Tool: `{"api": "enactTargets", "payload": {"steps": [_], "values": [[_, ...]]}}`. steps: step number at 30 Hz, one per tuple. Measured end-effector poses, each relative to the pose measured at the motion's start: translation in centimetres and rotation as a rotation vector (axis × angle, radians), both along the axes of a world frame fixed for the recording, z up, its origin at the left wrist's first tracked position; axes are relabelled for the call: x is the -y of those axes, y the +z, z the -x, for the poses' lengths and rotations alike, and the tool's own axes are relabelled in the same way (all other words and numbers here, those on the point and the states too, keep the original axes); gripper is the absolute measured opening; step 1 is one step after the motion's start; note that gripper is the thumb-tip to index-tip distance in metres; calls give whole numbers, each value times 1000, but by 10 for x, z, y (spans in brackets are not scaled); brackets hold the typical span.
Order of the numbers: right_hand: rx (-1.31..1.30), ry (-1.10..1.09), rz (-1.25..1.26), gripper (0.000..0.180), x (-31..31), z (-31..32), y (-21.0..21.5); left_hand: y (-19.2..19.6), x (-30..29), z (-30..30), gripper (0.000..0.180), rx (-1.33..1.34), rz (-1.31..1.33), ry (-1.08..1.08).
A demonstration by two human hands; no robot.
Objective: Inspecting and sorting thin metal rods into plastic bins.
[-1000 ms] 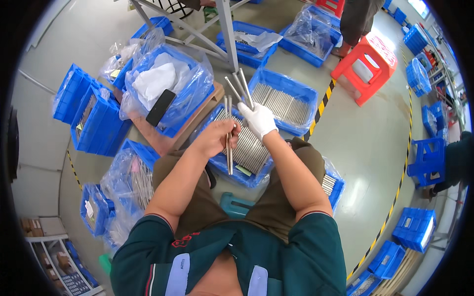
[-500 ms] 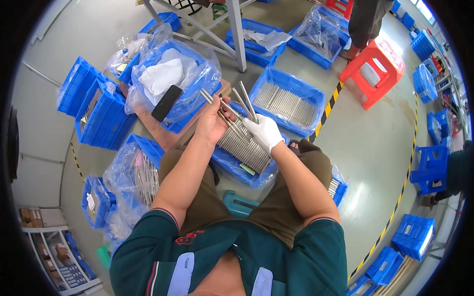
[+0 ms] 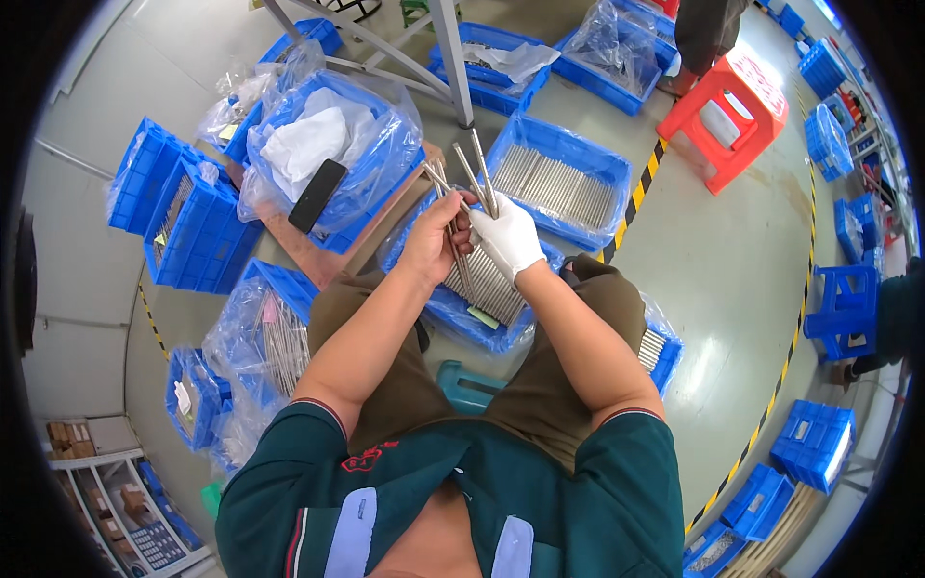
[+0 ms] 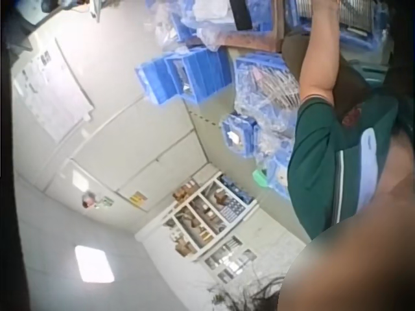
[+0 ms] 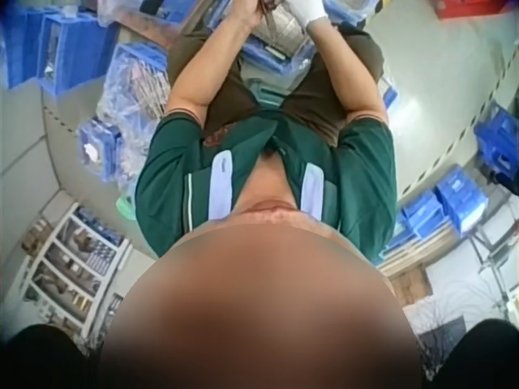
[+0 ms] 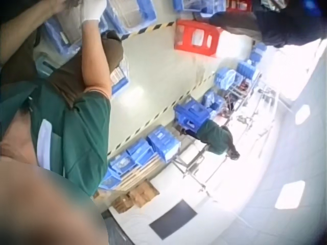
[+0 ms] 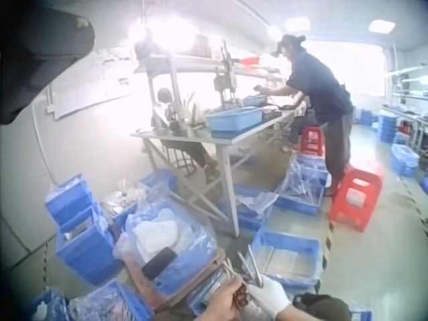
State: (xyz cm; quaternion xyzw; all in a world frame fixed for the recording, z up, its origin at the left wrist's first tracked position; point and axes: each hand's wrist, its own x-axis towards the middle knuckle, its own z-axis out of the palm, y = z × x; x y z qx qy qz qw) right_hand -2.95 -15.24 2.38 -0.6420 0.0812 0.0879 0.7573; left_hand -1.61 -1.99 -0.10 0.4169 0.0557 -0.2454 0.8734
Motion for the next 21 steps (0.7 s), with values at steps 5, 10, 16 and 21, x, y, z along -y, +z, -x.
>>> {"api": "enactTargets", "payload": {"steps": [5,10,16,21], "values": [[-51,23,-172,26,2,3,4,-1,10,12,25,108,-172,49],[-106,104,-136,20,7,-2,9,3,8,7,24,102,-131,108],[-126,105,-172,23,31,-23,16,11,-12,1,32,60,-42,-166],[-182,129,-218,23,22,-21,11,4,0,13,33,-132,108,-340]]}}
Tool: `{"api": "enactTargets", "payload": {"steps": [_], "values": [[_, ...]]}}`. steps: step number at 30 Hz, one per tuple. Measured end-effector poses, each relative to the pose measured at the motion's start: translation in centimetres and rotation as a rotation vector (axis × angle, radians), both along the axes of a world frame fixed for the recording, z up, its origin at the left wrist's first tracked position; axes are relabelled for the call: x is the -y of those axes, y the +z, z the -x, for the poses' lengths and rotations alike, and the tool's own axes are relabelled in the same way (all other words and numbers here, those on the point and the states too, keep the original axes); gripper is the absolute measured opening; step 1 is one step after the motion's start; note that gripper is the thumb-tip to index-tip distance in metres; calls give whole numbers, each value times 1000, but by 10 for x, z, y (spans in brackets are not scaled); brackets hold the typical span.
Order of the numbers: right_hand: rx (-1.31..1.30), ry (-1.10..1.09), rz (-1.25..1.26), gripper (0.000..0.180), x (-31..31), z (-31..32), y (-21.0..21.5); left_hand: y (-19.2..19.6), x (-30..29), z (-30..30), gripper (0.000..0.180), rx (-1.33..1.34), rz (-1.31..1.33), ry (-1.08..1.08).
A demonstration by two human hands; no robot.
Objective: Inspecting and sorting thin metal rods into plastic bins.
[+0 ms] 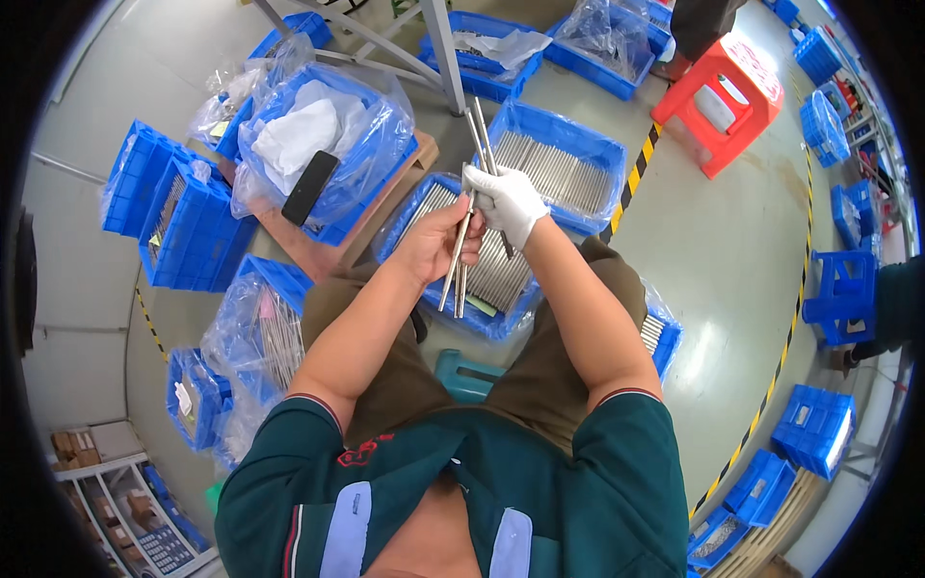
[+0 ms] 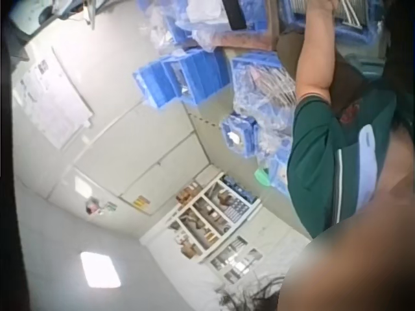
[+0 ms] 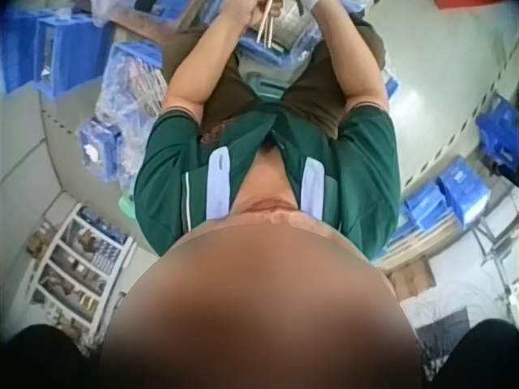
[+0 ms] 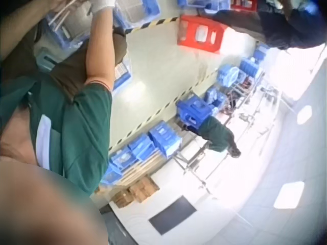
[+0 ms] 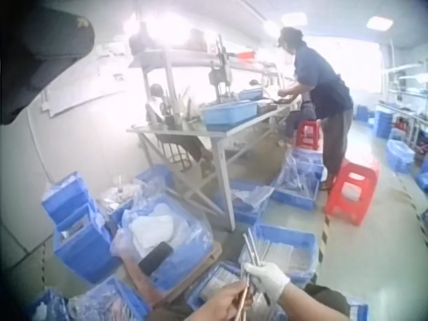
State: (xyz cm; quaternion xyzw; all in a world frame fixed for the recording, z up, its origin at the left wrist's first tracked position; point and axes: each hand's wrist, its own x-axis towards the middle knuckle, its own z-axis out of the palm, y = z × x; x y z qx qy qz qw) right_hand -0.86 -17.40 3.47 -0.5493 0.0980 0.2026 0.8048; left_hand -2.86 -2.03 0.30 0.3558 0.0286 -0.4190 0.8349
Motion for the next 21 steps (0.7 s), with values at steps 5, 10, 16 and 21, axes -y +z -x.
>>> {"api": "enactTargets", "payload": {"steps": [5,10,16,21], "values": [[27,-196,-24,18,-2,-2,-11,0,9,3,31,-12,-93,-10],[49,-438,63,18,6,-22,-19,10,13,19,30,67,-175,-72],[31,-624,-77,32,71,-46,-3,11,-11,21,30,84,67,-112],[-70,-199,-44,34,33,-22,-12,2,-23,2,31,120,137,-60]]}}
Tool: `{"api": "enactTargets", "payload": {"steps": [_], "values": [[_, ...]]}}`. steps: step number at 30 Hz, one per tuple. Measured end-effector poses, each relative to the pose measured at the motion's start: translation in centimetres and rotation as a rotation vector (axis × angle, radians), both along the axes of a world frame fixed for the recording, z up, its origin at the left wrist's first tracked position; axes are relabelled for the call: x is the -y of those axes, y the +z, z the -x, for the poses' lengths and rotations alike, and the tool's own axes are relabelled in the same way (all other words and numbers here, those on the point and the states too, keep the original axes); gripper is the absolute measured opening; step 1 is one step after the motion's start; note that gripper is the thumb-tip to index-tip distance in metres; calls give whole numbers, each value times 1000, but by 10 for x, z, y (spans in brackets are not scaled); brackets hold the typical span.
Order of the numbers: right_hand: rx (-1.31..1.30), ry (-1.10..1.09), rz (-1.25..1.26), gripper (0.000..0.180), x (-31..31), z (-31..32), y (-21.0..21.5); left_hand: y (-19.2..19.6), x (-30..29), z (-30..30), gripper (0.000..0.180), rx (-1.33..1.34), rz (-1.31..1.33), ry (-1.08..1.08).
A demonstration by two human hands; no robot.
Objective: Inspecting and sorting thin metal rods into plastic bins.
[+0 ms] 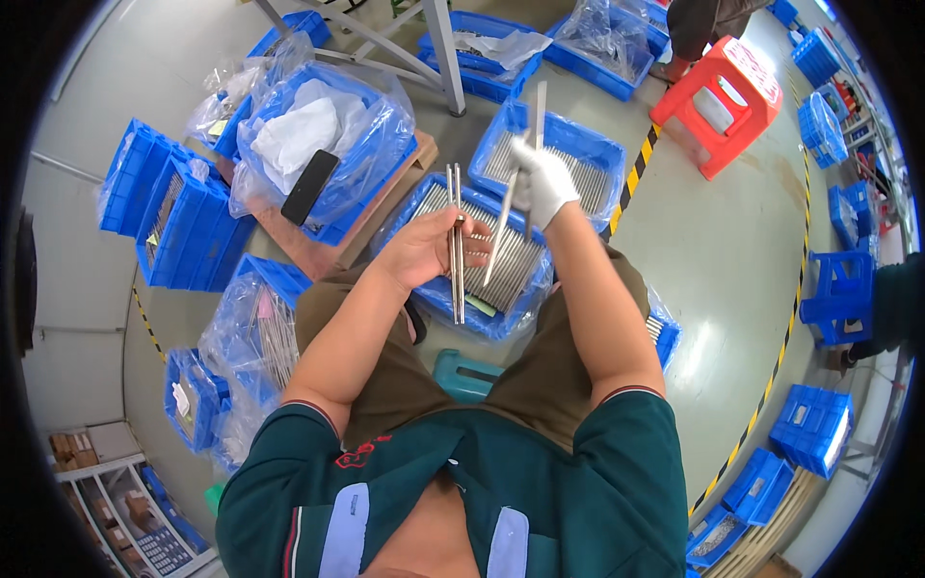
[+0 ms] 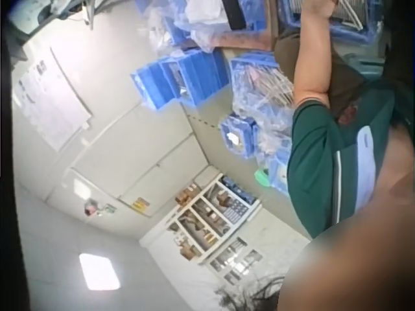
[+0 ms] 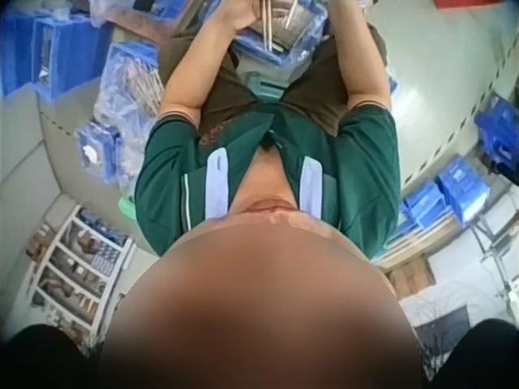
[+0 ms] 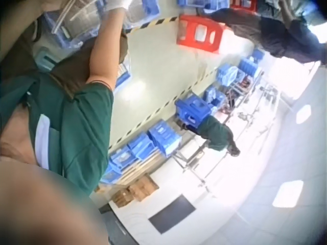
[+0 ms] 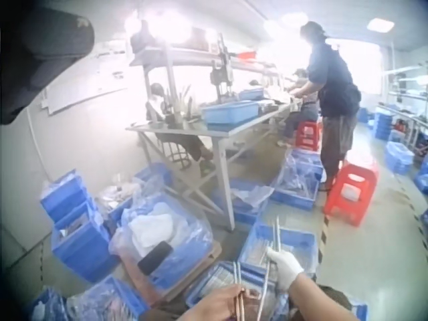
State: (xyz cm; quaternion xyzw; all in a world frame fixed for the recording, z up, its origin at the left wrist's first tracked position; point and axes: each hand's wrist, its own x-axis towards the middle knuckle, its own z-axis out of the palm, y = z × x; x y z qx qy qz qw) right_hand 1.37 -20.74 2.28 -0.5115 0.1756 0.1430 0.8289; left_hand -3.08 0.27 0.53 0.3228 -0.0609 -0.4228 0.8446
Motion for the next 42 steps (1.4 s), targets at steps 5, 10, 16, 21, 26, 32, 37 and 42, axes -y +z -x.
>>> {"api": "enactTargets", "payload": {"steps": [5,10,16,21,26,32,37,42], "values": [[207,228,537,32,-39,18,-2,-2,3,-3,30,-10,39,-28],[206,313,555,38,-49,16,-6,-4,2,0,29,-2,21,-23],[251,334,969,42,-45,13,-17,-10,1,-7,26,-64,-167,256],[192,366,784,34,-36,24,-11,-13,-6,-22,23,-176,-51,431],[156,400,406,28,-32,46,13,-13,-12,-32,28,-185,-47,637],[226,414,585,24,-45,51,17,-3,-6,-28,35,-93,-47,686],[194,399,688,27,-45,47,11,-1,-1,-26,36,-169,10,670],[223,297,522,33,-51,47,9,-8,8,-20,28,-110,-93,587]]}}
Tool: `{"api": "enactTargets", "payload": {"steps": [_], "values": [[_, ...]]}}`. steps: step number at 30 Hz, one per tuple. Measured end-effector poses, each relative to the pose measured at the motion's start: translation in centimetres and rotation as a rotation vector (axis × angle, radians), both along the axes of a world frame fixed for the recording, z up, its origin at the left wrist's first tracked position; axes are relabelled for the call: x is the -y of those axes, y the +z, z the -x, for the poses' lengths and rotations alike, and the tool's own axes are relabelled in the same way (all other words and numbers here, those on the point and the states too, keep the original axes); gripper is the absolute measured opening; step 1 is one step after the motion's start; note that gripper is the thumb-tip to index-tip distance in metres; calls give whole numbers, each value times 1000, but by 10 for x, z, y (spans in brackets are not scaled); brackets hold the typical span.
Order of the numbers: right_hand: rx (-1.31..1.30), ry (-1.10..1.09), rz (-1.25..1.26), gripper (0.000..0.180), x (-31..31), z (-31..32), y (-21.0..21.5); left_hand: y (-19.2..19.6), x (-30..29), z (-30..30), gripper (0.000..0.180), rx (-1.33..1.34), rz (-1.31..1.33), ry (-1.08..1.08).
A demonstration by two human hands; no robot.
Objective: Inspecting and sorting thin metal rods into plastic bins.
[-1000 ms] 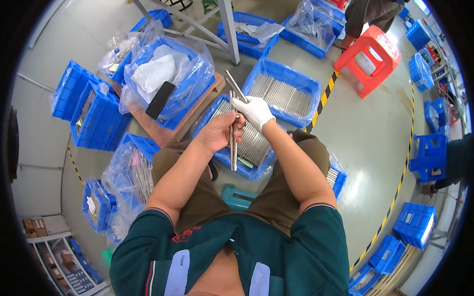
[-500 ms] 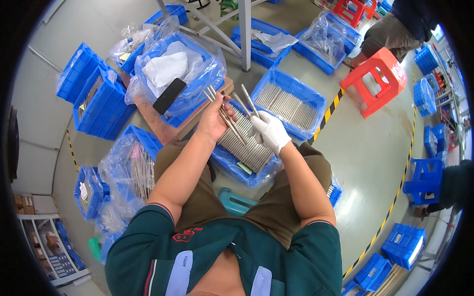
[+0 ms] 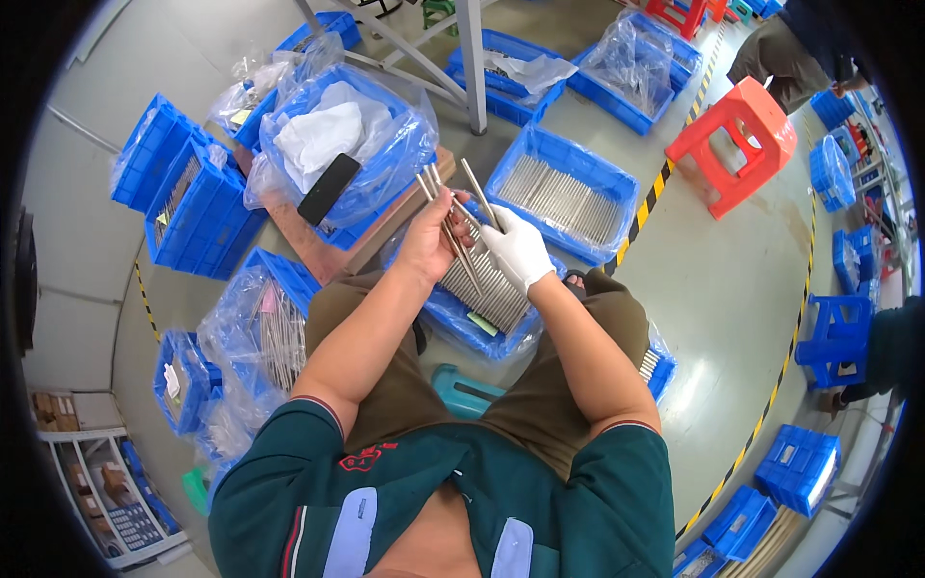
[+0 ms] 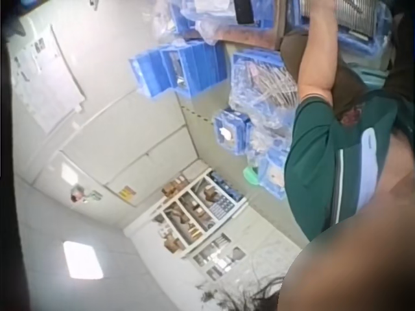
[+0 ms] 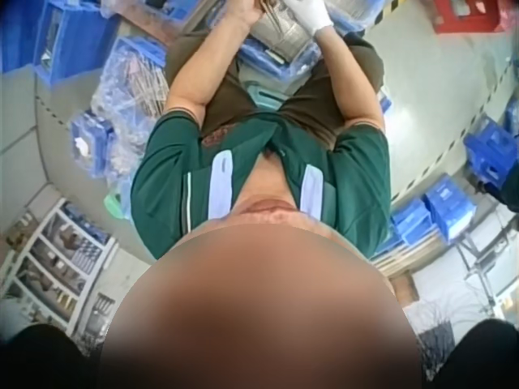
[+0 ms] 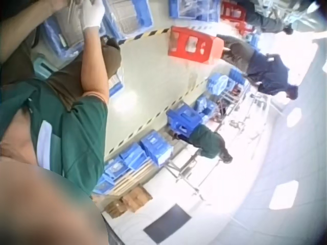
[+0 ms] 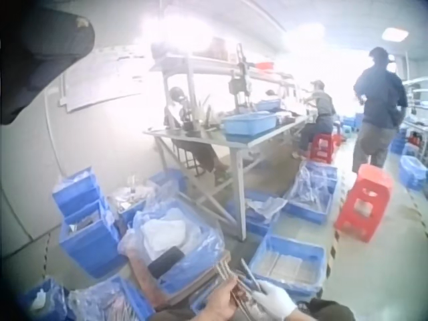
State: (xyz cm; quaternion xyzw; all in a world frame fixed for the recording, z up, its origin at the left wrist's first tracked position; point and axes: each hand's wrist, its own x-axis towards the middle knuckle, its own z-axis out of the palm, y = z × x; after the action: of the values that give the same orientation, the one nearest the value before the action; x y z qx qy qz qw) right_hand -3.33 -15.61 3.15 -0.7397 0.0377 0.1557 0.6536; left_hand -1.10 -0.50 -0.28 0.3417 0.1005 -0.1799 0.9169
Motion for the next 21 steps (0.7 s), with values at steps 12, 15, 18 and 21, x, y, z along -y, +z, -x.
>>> {"api": "enactTargets", "payload": {"steps": [12,15,18,21], "values": [[-329,55,-395,20,7,-7,-6,-7,2,-5,22,-19,-187,6],[-363,58,-285,14,6,-2,-7,-5,-2,-6,25,-21,-231,2],[-253,-3,-253,15,4,2,-8,-4,0,-2,28,-24,-174,-81],[-221,-35,-240,15,2,3,-9,-1,2,1,31,-51,-162,-105]]}}
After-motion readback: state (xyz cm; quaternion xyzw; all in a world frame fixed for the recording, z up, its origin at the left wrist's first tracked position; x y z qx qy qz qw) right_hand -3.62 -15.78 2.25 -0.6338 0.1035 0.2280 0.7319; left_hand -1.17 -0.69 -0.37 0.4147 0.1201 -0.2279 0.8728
